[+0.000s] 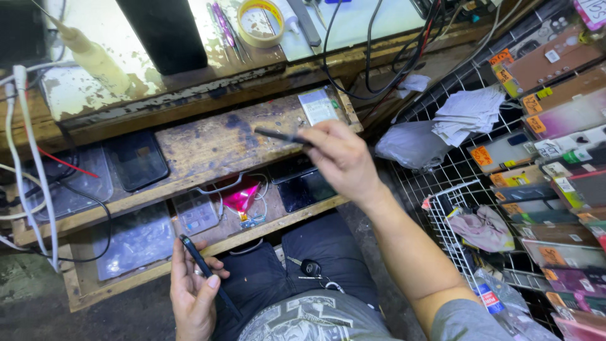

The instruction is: The person disassembles a mobile phone by removing the back cover and using a purple prying tool to separate internal components, including the motherboard and battery, placing the parts on a workbench.

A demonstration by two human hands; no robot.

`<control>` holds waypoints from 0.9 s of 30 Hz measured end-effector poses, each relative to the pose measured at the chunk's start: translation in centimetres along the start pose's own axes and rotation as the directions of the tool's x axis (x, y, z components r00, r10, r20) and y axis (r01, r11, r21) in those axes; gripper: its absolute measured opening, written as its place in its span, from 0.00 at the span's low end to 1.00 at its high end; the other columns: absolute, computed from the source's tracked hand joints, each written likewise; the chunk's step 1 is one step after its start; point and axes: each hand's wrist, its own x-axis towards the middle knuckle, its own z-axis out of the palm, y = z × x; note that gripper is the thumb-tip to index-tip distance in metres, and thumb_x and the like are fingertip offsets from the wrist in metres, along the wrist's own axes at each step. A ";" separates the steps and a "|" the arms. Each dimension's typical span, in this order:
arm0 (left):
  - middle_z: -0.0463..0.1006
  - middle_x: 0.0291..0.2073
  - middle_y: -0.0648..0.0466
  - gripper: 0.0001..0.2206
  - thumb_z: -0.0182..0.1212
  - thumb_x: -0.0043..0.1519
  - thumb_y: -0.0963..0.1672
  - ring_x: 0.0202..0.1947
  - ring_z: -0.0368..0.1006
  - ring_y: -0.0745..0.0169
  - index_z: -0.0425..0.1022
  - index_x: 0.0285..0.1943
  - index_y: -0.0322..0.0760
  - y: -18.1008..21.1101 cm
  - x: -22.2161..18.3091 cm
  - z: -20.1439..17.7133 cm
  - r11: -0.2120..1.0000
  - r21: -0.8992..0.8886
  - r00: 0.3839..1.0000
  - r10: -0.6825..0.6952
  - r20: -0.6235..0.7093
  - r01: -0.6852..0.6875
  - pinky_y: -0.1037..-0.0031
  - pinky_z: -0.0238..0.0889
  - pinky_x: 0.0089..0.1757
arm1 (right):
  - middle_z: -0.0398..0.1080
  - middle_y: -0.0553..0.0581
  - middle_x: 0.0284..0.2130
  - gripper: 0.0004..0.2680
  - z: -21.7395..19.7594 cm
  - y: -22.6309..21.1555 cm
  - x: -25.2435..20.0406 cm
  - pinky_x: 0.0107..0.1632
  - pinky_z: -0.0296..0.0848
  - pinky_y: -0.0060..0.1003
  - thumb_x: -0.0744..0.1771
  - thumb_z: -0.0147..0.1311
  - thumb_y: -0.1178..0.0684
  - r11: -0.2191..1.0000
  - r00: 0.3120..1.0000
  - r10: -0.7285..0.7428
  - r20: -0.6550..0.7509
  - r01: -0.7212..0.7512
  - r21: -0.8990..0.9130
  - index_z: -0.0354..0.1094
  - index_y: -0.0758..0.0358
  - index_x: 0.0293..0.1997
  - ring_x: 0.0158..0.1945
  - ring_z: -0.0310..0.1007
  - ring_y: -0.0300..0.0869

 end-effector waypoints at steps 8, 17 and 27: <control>0.61 0.67 0.36 0.46 0.59 0.53 0.36 0.46 0.71 0.55 0.40 0.84 0.30 -2.1 -0.1 -3.1 0.999 -0.018 0.998 0.048 -0.037 -0.049 0.64 0.73 0.42 | 0.72 0.60 0.42 0.14 0.6 -1.9 -0.4 0.49 0.74 0.39 0.62 0.59 0.67 0.990 0.988 -0.124 -0.094 0.116 -0.084 0.72 0.67 0.53 0.45 0.75 0.49; 0.61 0.67 0.36 0.46 0.57 0.52 0.34 0.45 0.71 0.56 0.40 0.84 0.29 -3.4 0.1 -3.5 0.999 -0.041 0.999 0.034 -0.042 -0.035 0.64 0.72 0.41 | 0.73 0.51 0.39 0.06 -3.0 6.7 -0.2 0.46 0.70 0.30 0.74 0.52 0.58 0.910 0.699 0.414 -0.583 -0.316 0.268 0.70 0.71 0.54 0.40 0.68 0.32; 0.61 0.66 0.35 0.47 0.58 0.52 0.35 0.45 0.71 0.56 0.39 0.84 0.30 -4.0 0.2 -4.1 0.999 -0.018 0.997 0.045 -0.063 -0.046 0.64 0.73 0.41 | 0.75 0.58 0.45 0.19 -6.8 20.1 7.5 0.49 0.74 0.32 0.64 0.47 0.67 0.845 0.797 0.531 -0.288 -0.474 0.249 0.62 0.71 0.64 0.45 0.76 0.38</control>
